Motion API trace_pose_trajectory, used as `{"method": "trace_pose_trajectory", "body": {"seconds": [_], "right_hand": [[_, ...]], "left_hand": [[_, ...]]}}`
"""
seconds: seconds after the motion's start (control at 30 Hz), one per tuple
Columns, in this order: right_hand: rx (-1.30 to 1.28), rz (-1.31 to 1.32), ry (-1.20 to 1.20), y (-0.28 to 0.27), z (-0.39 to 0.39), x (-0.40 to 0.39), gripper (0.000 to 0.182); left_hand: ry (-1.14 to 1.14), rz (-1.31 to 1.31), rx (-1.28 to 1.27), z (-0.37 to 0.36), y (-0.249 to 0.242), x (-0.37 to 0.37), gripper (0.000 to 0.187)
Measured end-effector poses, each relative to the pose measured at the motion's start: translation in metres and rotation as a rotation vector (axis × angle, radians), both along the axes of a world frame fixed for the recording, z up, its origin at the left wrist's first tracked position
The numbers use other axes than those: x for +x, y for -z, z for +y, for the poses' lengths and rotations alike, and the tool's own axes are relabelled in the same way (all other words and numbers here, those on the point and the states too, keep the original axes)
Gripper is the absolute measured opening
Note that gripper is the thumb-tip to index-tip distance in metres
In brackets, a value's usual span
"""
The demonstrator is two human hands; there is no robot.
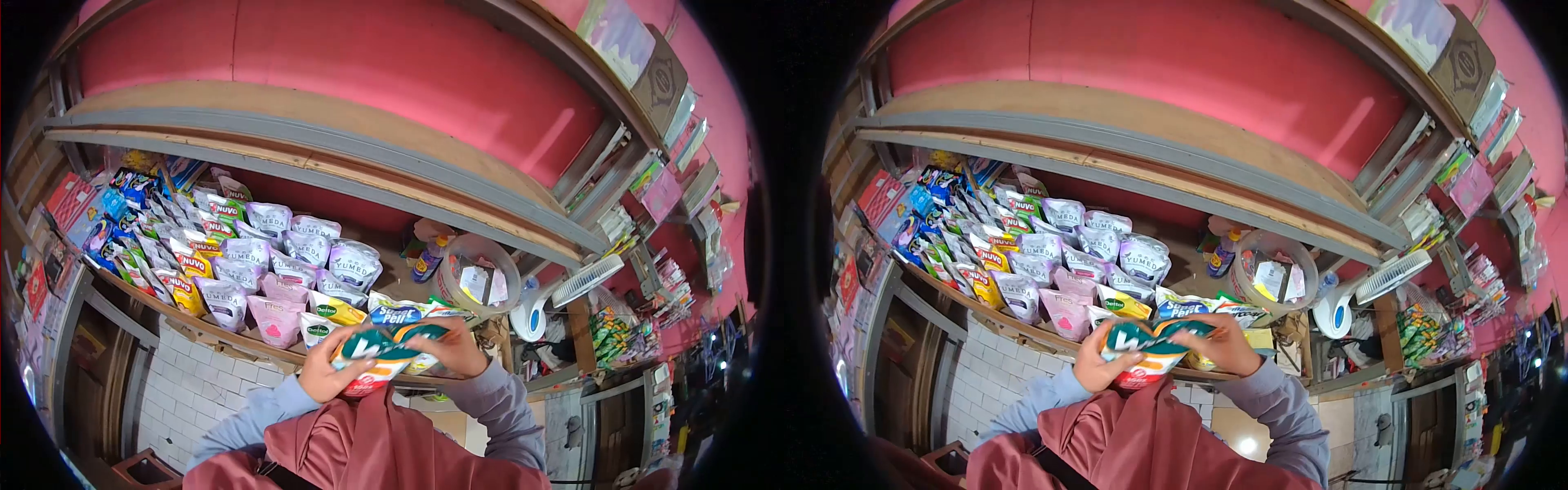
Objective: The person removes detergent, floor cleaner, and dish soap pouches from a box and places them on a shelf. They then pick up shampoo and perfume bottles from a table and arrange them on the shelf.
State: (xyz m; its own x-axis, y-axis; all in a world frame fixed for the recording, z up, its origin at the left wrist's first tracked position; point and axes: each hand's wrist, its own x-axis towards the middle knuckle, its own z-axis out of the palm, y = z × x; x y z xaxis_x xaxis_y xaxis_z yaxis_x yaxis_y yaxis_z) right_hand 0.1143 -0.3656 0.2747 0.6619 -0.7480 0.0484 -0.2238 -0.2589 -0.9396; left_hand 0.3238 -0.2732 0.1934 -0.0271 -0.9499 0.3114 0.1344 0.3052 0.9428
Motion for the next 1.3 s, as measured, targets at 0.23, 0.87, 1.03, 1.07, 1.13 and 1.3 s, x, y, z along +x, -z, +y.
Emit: {"method": "trace_pose_trajectory", "body": {"seconds": [0.23, 0.87, 1.03, 1.07, 1.13, 1.3], "right_hand": [[-0.792, -0.157, 0.433, -0.052, -0.025, 0.009, 0.016], [-0.088, 0.128, 0.541, 0.184, -0.214, -0.029, 0.021], [-0.040, 0.130, 0.461, 0.184, -0.212, -0.036, 0.021], [-0.015, 0.150, 0.473, 0.186, -0.213, -0.037, 0.021], [-0.014, 0.165, 0.462, 0.183, -0.208, -0.033, 0.020], [-0.215, 0.298, 0.341, 0.190, -0.213, -0.046, 0.022]], "left_hand": [[0.005, 0.133, -0.238, -0.025, -0.037, 0.024, 0.078], [-0.124, 0.316, 0.167, 0.034, 0.048, 0.089, 0.053], [-0.125, 0.301, 0.194, 0.031, 0.044, 0.102, 0.053], [-0.114, 0.304, 0.190, 0.029, 0.043, 0.105, 0.053], [-0.087, 0.309, 0.184, 0.025, 0.042, 0.111, 0.053], [-0.008, 0.342, 0.184, 0.017, 0.050, 0.130, 0.049]]}}
